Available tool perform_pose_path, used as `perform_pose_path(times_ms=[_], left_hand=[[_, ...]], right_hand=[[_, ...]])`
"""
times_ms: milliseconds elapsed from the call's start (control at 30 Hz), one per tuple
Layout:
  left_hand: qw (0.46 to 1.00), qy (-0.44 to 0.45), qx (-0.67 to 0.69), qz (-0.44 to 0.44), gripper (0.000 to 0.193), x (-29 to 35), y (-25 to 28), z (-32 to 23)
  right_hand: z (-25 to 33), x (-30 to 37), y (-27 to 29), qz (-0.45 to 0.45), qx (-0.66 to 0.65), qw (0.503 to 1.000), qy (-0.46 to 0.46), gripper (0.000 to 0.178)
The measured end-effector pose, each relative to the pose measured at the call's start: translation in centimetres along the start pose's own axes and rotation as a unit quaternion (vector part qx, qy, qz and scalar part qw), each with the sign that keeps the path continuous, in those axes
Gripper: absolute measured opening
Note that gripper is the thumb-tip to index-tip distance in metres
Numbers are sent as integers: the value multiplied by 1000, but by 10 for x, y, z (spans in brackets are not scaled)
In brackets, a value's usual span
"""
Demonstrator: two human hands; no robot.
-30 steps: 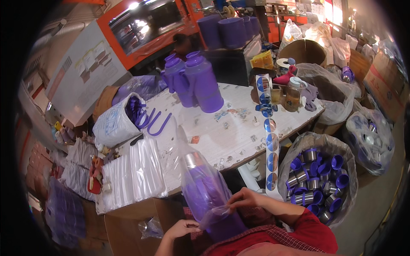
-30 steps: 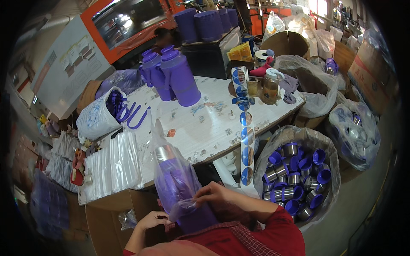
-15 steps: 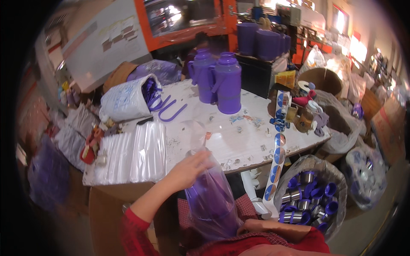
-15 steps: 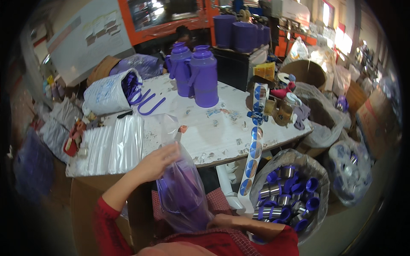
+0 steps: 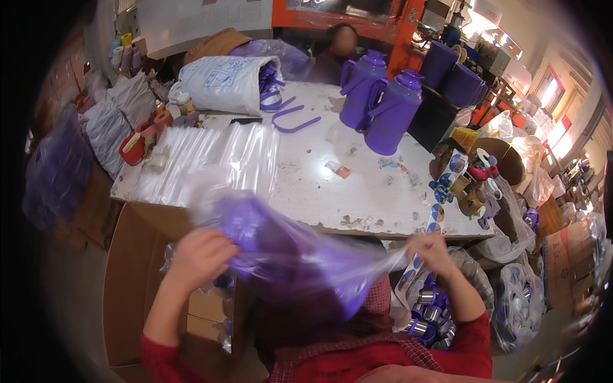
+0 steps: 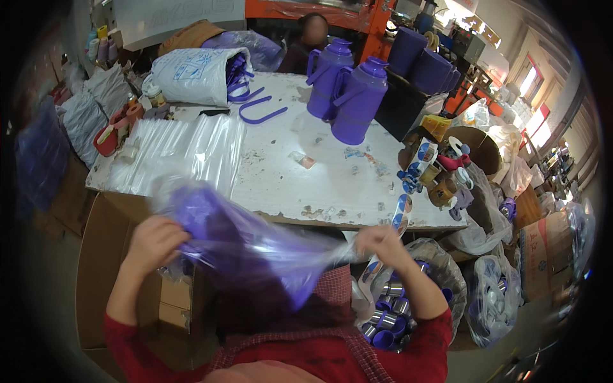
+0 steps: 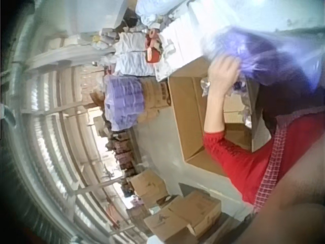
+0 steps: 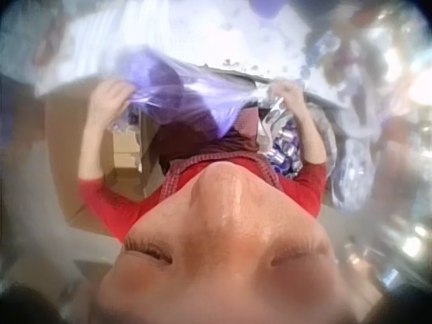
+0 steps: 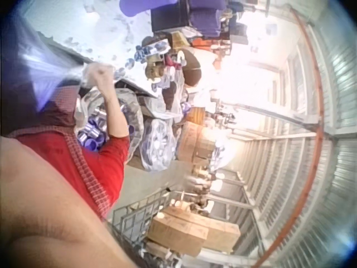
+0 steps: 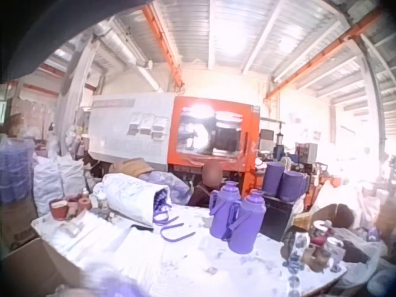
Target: The person assembles purple water bottles by inserting stainless steel inner containers, applying circular stickers, and wrapping each unit in bubble wrap before placing them into a cardboard box. The person repeats this sequence for multiple bottles.
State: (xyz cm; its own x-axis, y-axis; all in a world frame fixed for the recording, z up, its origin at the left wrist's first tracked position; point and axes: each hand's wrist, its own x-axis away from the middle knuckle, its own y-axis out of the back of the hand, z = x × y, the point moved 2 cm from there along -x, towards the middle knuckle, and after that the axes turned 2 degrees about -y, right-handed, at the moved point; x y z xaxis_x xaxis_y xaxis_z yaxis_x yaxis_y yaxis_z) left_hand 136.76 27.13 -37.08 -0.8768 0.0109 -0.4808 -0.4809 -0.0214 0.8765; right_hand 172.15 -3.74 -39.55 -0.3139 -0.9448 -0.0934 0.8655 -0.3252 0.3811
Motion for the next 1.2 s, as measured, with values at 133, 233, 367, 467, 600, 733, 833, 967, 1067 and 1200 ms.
perform_pose_path(times_ms=[133,233,367,467,600,733,833,967,1067,1200], left_hand=[[949,299,-28,-100,33,121,36,-6],[838,523,-3,-153,33,208,21,-22],[646,728,72,-217,41,335,2,-40],[622,775,-107,38,49,412,-11,-42],[535,790,-7,299,39,488,-75,-48],[544,662,152,492,48,506,-200,-106],[572,670,191,433,46,508,-275,-157],[597,681,191,377,45,520,-325,-150],[590,689,181,381,43,520,-342,-116],[579,694,154,399,42,519,-350,-80]], right_hand=[[11,-81,-32,-158,-81,984,27,15],[-4,-126,-86,-59,-123,990,-42,15],[-29,-139,-130,85,-16,993,-76,17],[-44,-140,-136,92,66,992,-56,17],[-66,-138,-140,123,67,982,-127,17],[-77,-123,-145,129,98,966,-202,16],[-75,-110,-151,154,78,958,-229,16],[-70,-115,-146,215,121,946,-209,16],[-70,-127,-116,174,140,964,-141,17],[-101,-139,-75,39,182,975,-121,20]])
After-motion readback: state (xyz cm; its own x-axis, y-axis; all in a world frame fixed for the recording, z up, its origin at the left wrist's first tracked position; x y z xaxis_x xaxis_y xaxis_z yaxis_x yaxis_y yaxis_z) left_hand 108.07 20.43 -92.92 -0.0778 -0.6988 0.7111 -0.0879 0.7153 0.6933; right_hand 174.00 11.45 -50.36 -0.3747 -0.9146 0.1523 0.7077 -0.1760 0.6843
